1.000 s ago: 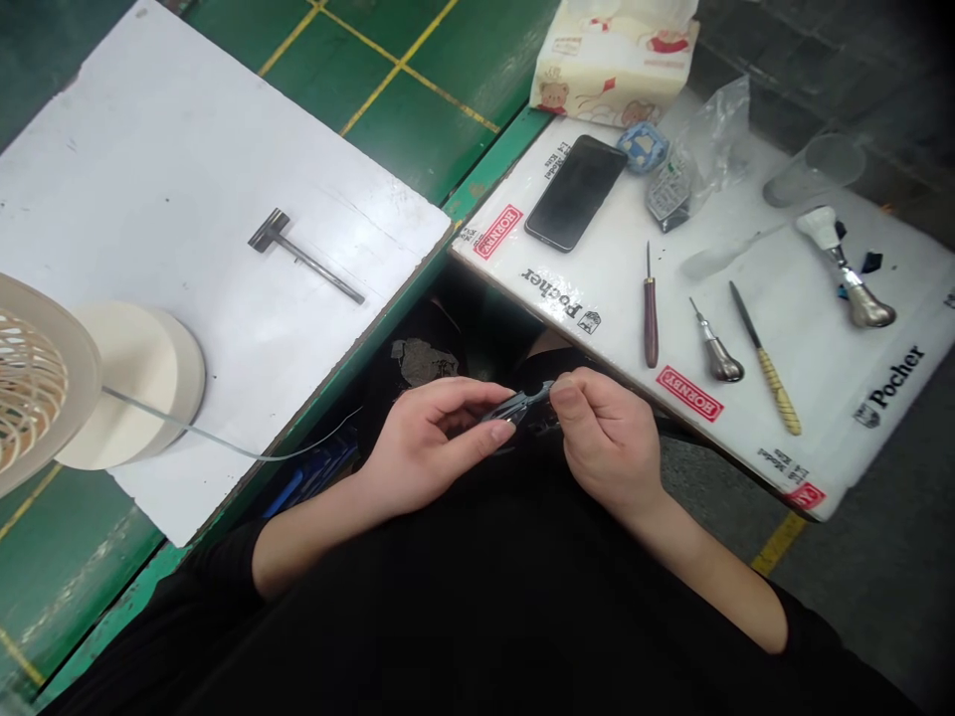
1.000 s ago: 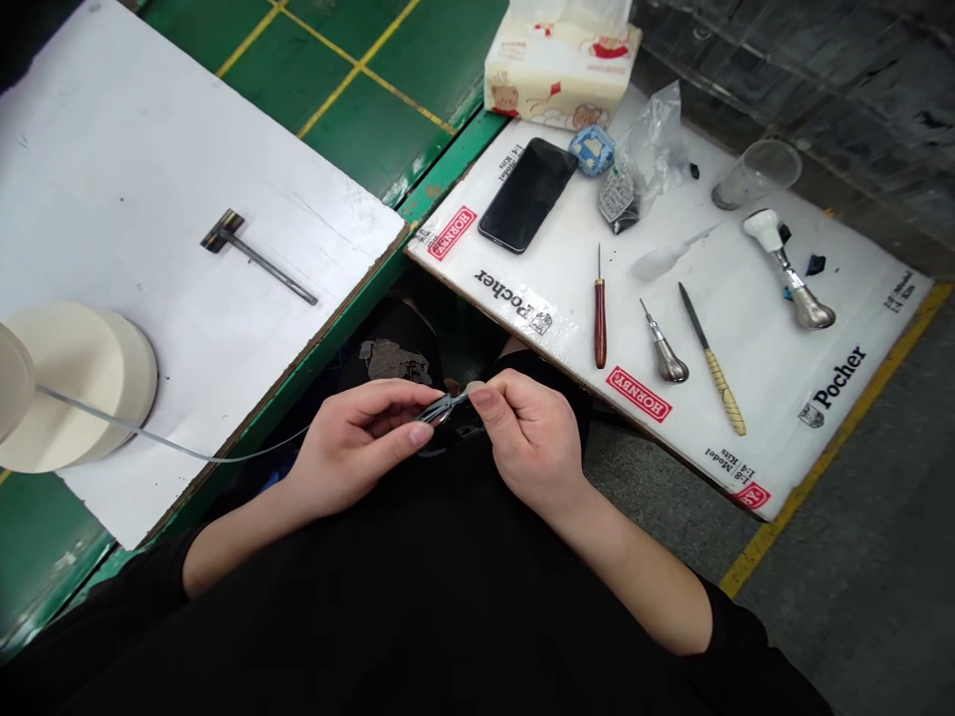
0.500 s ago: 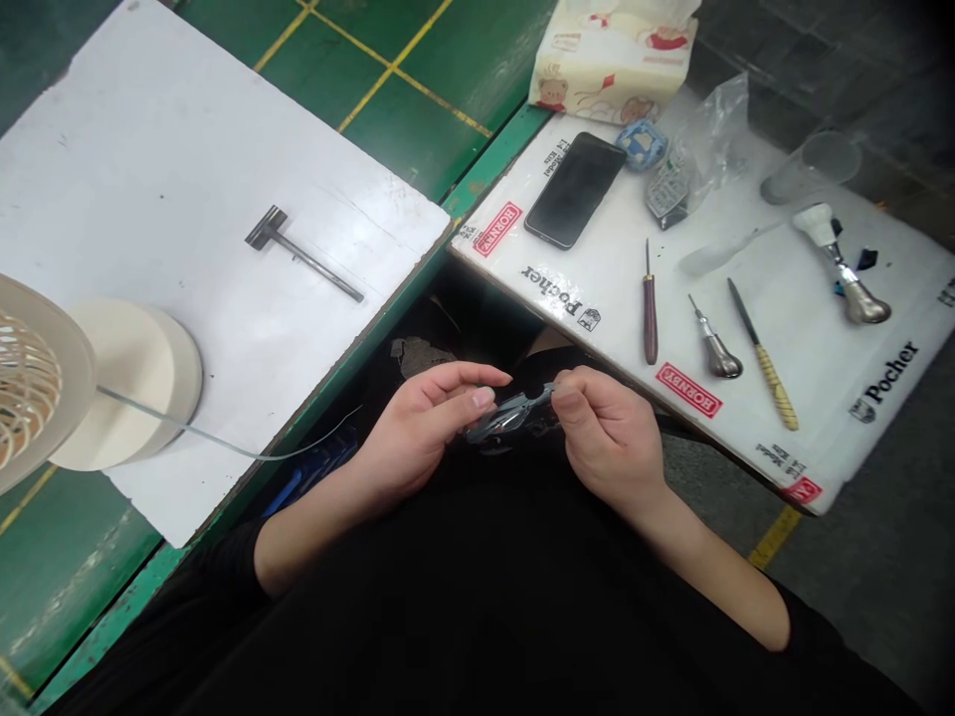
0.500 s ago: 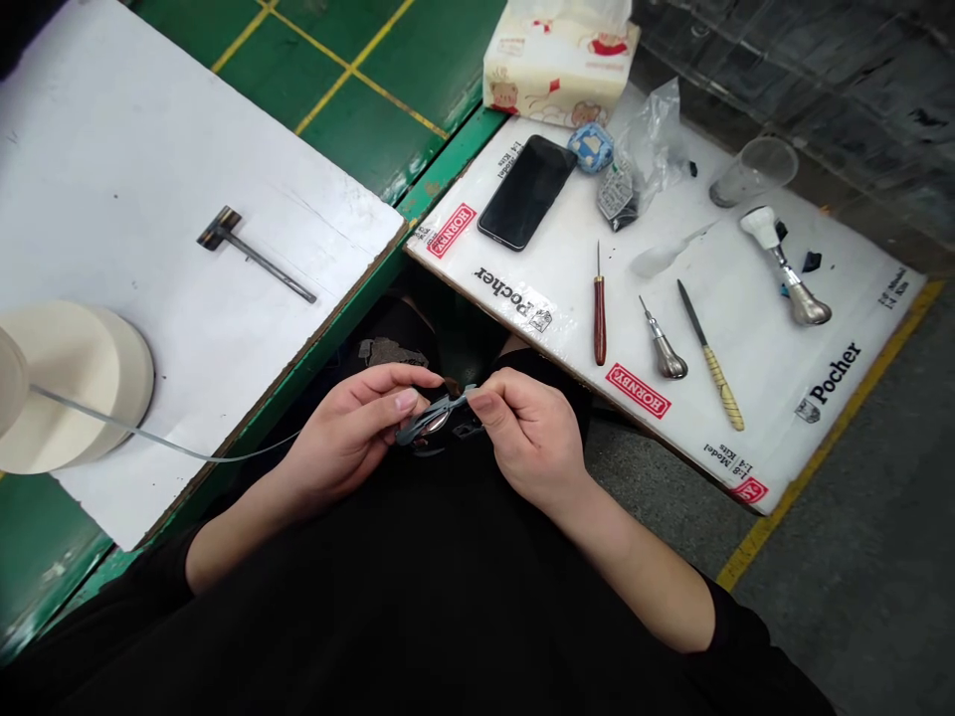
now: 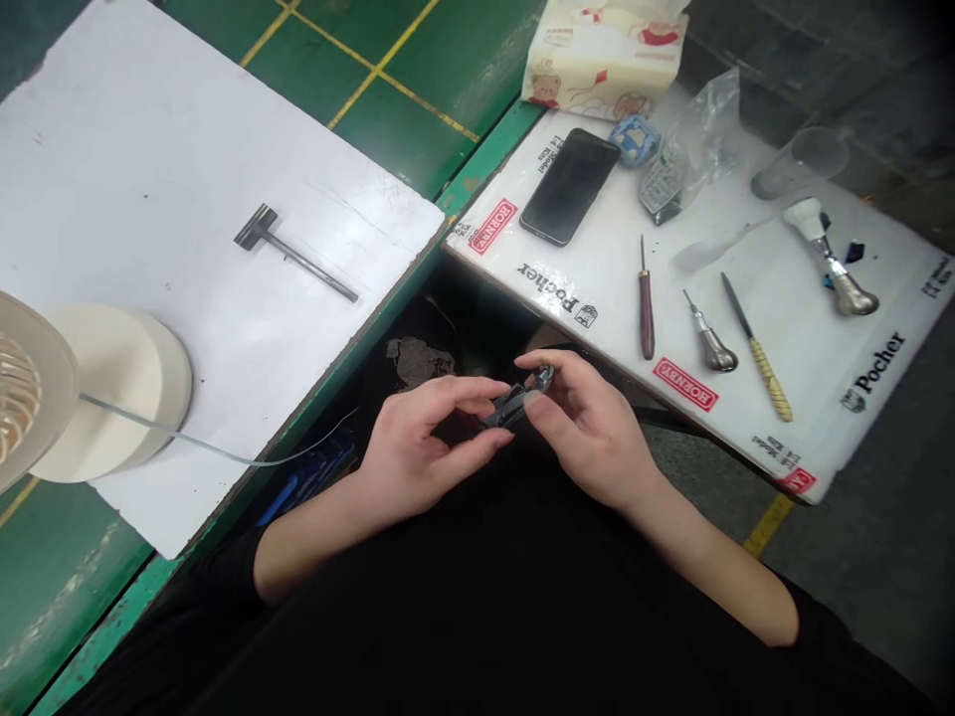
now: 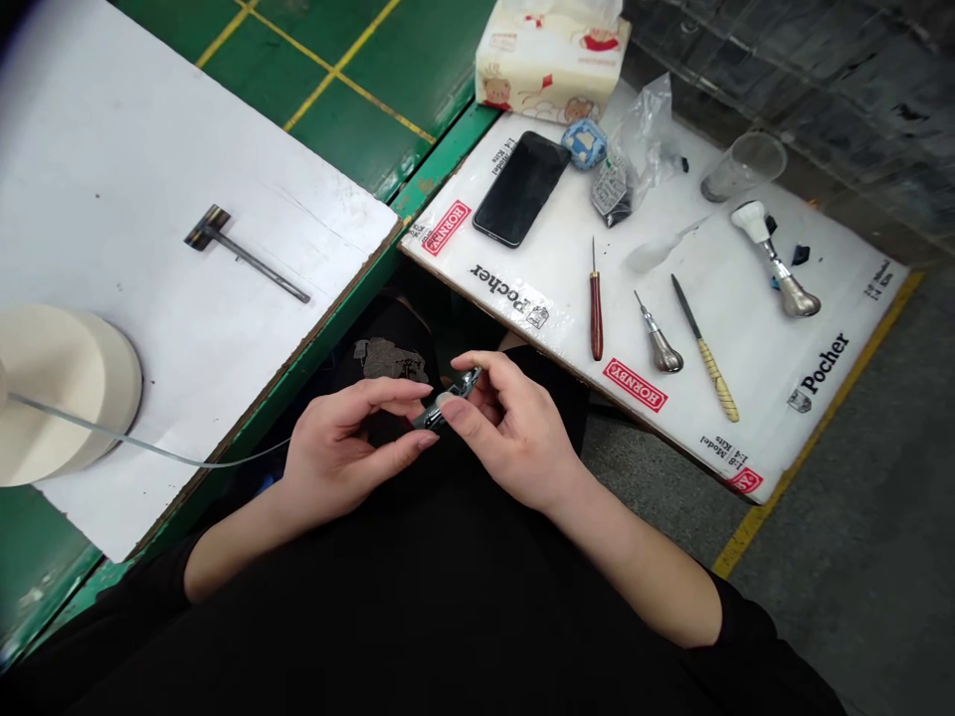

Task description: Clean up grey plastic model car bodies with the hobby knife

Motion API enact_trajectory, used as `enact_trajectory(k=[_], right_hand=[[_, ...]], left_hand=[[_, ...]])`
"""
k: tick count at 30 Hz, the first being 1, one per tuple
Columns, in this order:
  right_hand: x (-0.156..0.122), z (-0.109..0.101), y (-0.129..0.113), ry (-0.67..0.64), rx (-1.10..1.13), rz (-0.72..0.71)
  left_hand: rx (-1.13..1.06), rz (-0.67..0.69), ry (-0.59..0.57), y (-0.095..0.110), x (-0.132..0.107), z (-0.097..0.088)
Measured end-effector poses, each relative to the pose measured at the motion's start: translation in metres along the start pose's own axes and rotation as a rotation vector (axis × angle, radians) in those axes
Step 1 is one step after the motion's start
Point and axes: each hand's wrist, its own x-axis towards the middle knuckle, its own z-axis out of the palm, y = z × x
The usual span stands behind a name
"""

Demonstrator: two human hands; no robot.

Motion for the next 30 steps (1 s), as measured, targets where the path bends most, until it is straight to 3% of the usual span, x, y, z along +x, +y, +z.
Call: enact_trajectory(k=[3,9,14,16,18,20,22,26,30], right_hand=[[0.0,0.005,-0.002,0.007,-0.018,0.013],[-0.001,0.009,0.005,0.026,0.012,-0.037],[-0.004,-0.001,0.008,0.001,0.024,-0.257],[-0.005,-0.006,0.007,-0.075,0.032,-0.393],[-0.005,-0.01,0.007,-0.172,0.033,-0.481],[-0.006,-0.009,0.008,-0.215,0.001,-0.456],[-0.009,-0.004,0.011,-0.169,-0.024,-0.328],[-0.014,0.011,0.014,-0.013,0.046,-0.095],[-0.015,0.015,0.01,0.004,0.0,-0.117]], left_hand=[[0.021,0.077,0.014,-0.002,-0.001,0.001],[-0.081,0.015,0.066,-0.009,-0.011,0.005],[-0.181,0.069,0.067,-0.015,-0.007,-0.003],[-0.399,-0.117,0.008,-0.015,-0.002,-0.008],[-0.658,-0.439,-0.148,-0.014,0.001,-0.01],[-0.805,-0.69,-0.242,-0.013,0.002,-0.009],[-0.824,-0.769,-0.191,-0.012,0.002,-0.005],[-0.75,-0.704,-0.034,-0.009,-0.001,0.003],[-0.645,-0.643,-0.008,-0.006,-0.001,0.005]])
